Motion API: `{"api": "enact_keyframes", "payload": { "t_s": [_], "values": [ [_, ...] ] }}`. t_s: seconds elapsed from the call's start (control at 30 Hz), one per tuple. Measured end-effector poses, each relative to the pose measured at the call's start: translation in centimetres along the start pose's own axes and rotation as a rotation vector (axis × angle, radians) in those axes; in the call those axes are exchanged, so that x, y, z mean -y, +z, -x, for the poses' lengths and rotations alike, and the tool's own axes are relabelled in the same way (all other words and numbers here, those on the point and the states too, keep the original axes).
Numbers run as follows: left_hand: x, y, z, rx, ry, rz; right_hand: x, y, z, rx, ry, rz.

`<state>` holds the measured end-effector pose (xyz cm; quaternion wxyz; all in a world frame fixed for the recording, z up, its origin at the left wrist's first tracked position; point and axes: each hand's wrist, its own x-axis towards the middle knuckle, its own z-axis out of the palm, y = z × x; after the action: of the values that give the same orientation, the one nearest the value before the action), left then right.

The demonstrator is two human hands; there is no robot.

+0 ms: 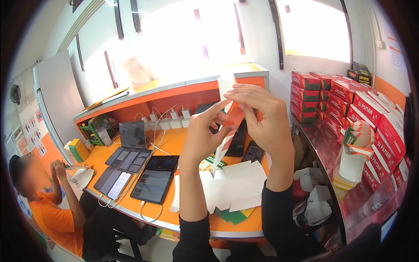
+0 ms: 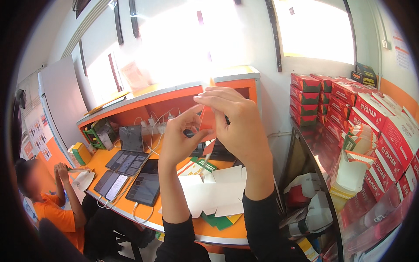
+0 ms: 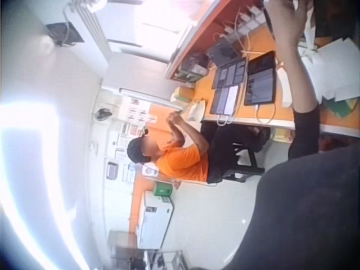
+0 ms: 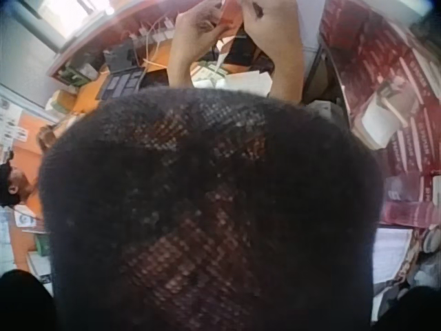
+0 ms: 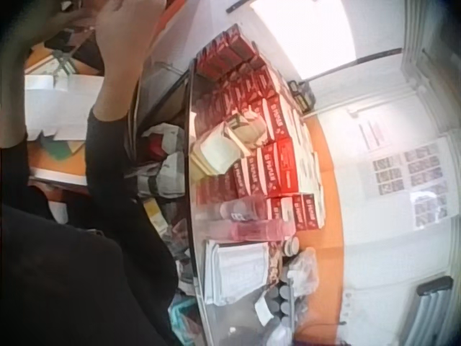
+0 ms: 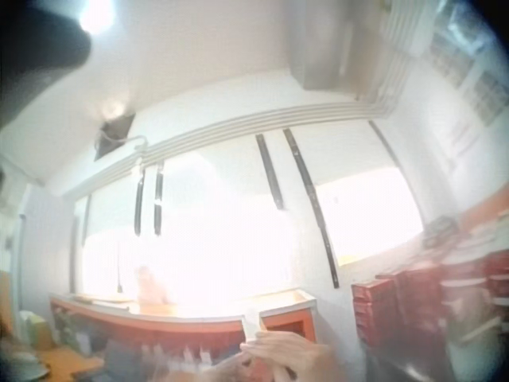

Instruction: The person sits on the floor and folds flat white cardboard pieces into small rectangular boxes. They fold the sides up and tuck the flaps to form the box shape, then place the finished boxes into a stack on a nearby metal shelf. The person repeats this process for multiple units.

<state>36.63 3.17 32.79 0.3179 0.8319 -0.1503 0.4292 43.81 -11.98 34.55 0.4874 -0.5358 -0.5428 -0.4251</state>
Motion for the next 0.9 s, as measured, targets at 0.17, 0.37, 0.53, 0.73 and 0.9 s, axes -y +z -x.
{"api": "enact_keyframes", "payload": {
  "t_s": [0.17, 0.37, 0.53, 0.73, 0.9],
  "values": [
    [0.4, 1.1, -0.3, -0.083, 0.122, 0.170, 1.5, 0.1, -0.4, 0.058, 0.048, -0.099],
    [-0.5, 0.7, -0.2, 0.056, 0.039, 0.607, 0.9, 0.0, -0.3, 0.103, 0.102, -0.210],
    [0.4, 0.5, -0.2, -0.213, -0.094, 0.731, 1.3, 1.6, -0.4, 0.045, 0.078, -0.289],
    [0.2, 0.2, -0.2, -0.360, -0.134, 0.774, -0.2, 2.5, -0.1, -0.155, 0.005, -0.049],
    [1.0, 0.1, -0.3, -0.396, -0.089, 0.884, 0.0, 3.9, 0.0, -0.244, 0.040, -0.097]
  ]
}}
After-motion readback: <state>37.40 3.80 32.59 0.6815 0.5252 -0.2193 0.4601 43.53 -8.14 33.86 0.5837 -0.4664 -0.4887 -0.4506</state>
